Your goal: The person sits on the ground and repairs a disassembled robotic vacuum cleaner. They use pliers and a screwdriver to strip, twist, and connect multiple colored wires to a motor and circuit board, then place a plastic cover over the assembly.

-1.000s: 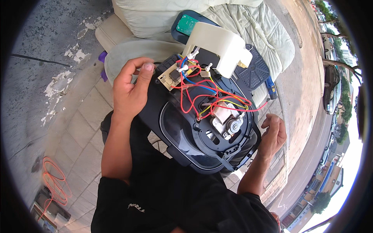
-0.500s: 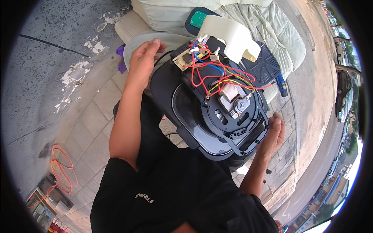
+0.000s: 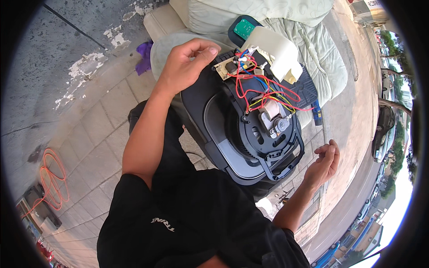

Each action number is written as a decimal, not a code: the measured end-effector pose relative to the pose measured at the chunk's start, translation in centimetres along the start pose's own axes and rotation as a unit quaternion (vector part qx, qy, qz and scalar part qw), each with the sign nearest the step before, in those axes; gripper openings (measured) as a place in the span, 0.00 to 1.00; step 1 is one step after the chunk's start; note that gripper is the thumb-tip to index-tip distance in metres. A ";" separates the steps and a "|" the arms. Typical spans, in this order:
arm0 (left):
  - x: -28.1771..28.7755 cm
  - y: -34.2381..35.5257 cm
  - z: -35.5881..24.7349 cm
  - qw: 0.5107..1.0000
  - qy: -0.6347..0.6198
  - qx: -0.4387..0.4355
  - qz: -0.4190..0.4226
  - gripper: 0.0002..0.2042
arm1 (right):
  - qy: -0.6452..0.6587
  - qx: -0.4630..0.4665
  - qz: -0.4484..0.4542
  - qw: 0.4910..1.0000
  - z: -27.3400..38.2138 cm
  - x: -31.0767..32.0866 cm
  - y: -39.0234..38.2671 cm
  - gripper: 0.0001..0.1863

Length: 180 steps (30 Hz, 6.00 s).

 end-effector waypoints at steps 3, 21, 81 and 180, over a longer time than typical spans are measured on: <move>0.0 2.0 -1.4 0.988 0.059 -0.124 0.071 0.11 | 0.015 0.120 0.048 0.991 3.5 -1.1 2.7 0.17; 1.5 0.3 -1.5 0.977 0.044 -0.176 0.115 0.23 | -0.248 0.462 0.479 0.704 18.2 -19.4 -0.8 0.12; 8.8 -11.7 2.6 0.901 0.378 -0.032 -0.210 0.18 | -0.068 -0.361 0.194 0.910 -22.8 -7.6 16.0 0.20; 18.2 -11.0 6.1 0.950 0.295 0.032 -0.097 0.27 | -0.146 0.046 0.394 0.906 -13.6 -4.2 3.9 0.16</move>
Point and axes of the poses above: each hand's wrist, its own y-axis towards the middle knuckle, its own x-axis out of the back of the hand, z = x × y, the point moved 1 cm from there along y, towards the middle knuckle, and after that the axes turned 9 degrees about -z, right-handed, at the moved point
